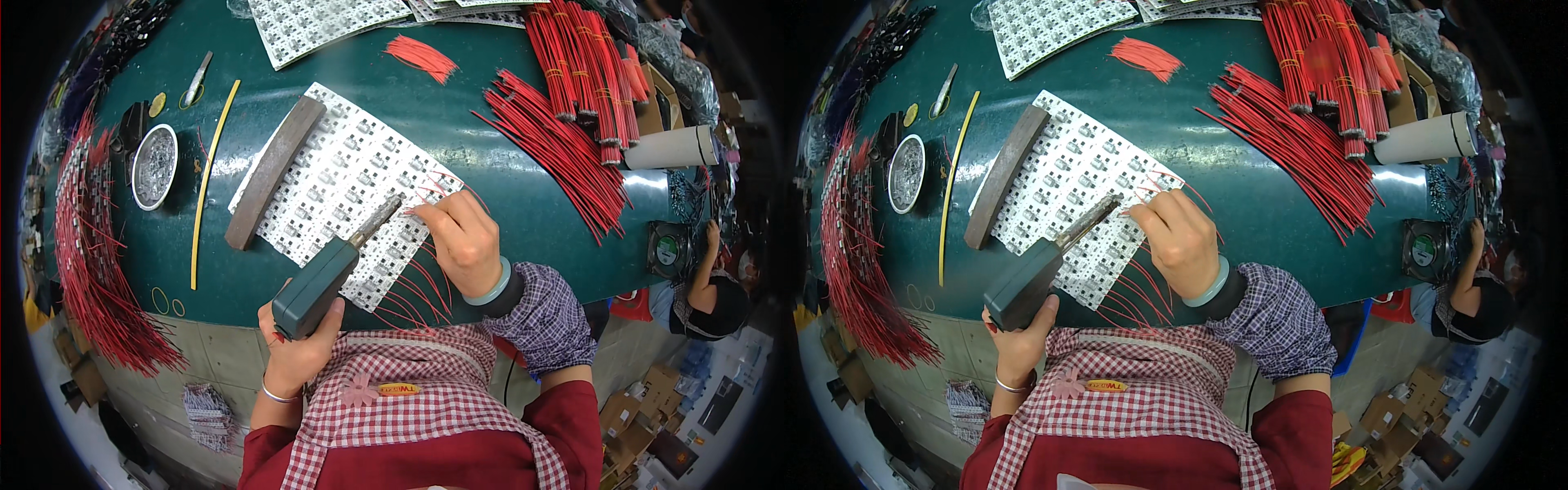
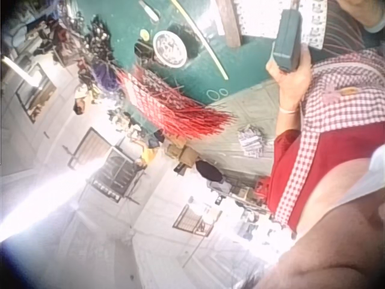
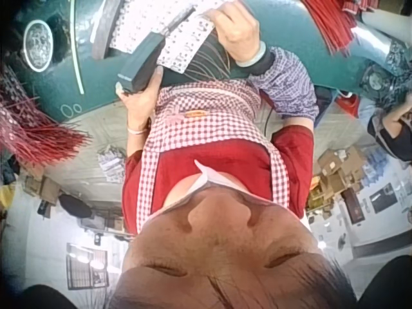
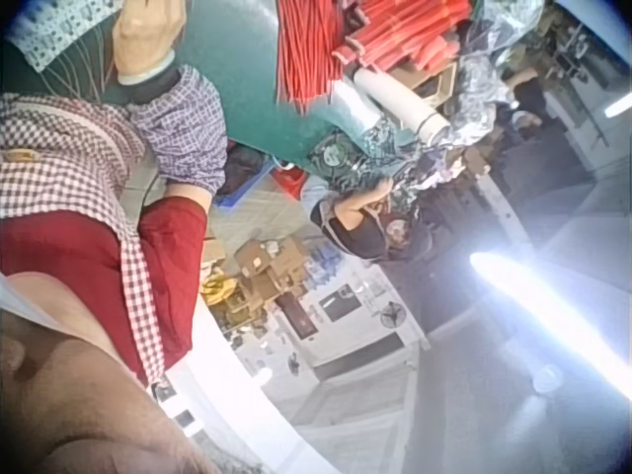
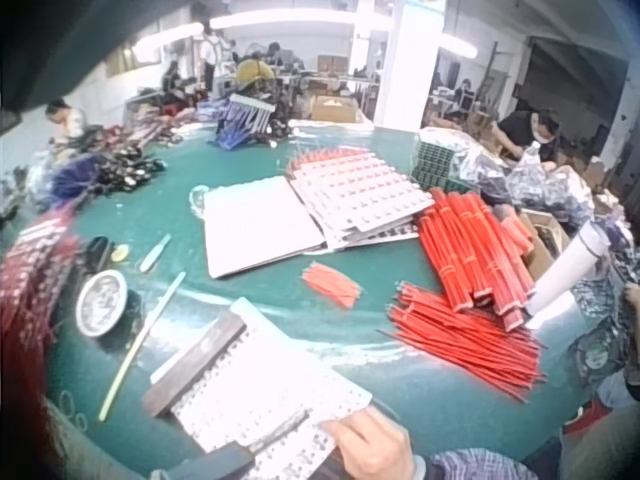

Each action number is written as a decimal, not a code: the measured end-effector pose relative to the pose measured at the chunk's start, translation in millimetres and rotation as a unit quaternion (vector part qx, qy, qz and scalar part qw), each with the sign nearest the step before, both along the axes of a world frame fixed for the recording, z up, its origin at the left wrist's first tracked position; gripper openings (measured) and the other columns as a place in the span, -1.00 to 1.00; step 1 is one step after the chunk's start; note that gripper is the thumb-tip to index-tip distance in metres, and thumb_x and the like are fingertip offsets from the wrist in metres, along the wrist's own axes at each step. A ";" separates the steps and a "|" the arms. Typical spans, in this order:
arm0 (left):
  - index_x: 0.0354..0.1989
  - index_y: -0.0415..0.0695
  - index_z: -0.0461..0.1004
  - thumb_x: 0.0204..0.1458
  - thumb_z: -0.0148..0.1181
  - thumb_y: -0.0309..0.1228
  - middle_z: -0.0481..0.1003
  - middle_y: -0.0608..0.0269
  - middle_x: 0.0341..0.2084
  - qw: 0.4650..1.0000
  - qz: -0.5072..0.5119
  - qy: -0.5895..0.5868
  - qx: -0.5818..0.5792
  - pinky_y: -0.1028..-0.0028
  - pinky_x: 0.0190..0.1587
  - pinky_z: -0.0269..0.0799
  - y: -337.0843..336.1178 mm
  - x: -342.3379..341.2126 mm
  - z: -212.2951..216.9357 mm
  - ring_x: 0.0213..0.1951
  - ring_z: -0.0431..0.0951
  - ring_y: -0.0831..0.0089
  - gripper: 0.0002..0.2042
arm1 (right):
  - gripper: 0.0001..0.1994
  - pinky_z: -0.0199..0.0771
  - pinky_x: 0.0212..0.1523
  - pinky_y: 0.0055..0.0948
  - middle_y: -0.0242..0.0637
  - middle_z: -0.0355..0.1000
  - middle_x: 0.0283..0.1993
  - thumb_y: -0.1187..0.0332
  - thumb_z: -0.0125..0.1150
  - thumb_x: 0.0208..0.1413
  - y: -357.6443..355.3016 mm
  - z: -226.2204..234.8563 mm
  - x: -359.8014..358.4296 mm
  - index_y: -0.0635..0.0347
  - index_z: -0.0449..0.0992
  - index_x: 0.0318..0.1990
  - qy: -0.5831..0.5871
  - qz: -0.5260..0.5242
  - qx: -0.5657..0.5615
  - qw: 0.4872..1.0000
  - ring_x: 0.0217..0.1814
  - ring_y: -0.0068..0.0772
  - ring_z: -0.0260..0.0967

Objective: The person places a circuit board on a table, positions a metal weight over it, and solders red wires onto the board using a soldering gun.

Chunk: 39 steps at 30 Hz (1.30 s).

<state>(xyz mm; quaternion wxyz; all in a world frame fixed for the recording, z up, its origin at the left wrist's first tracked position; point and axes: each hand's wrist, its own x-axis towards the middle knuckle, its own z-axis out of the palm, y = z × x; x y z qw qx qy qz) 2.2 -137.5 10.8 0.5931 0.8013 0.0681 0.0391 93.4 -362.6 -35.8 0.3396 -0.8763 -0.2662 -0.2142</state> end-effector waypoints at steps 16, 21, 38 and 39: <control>-0.38 -0.31 0.53 -0.15 0.31 -0.64 0.47 0.31 -0.55 1.000 -0.029 0.004 0.005 0.59 -0.51 0.31 2.7 0.9 -1.2 -0.56 0.42 0.64 -0.86 | -0.76 0.38 -0.41 -0.34 -0.25 0.27 -0.43 0.60 0.17 -0.19 -1.1 0.9 -4.2 0.30 0.51 -0.26 0.007 -0.004 -0.062 0.998 -0.39 -0.25 0.30; -0.40 -0.31 0.53 -0.16 0.31 -0.63 0.47 0.28 -0.56 0.999 -0.032 0.007 0.015 0.58 -0.51 0.30 2.8 0.4 -0.2 -0.58 0.42 0.61 -0.87 | -0.77 0.38 -0.40 -0.35 -0.24 0.27 -0.42 0.58 0.16 -0.18 -1.2 0.9 -4.2 0.31 0.51 -0.26 0.001 -0.001 -0.072 0.997 -0.37 -0.25 0.30; -0.39 -0.28 0.57 -0.14 0.36 -0.57 0.56 0.24 -0.56 0.999 0.016 0.026 0.011 0.54 -0.51 0.38 5.3 -12.2 -2.7 -0.60 0.50 0.54 -0.87 | -0.79 0.38 -0.39 -0.37 -0.26 0.27 -0.43 0.54 0.17 -0.18 1.9 4.0 -4.5 0.30 0.51 -0.30 -0.011 -0.019 -0.060 0.998 -0.38 -0.26 0.31; -0.40 -0.28 0.57 -0.15 0.36 -0.56 0.56 0.24 -0.56 0.999 0.019 0.024 0.011 0.54 -0.50 0.38 5.1 -12.4 -2.8 -0.59 0.50 0.54 -0.87 | -0.79 0.38 -0.39 -0.37 -0.26 0.27 -0.43 0.54 0.17 -0.18 2.4 5.8 -5.5 0.30 0.51 -0.30 -0.012 -0.018 -0.060 0.998 -0.38 -0.26 0.31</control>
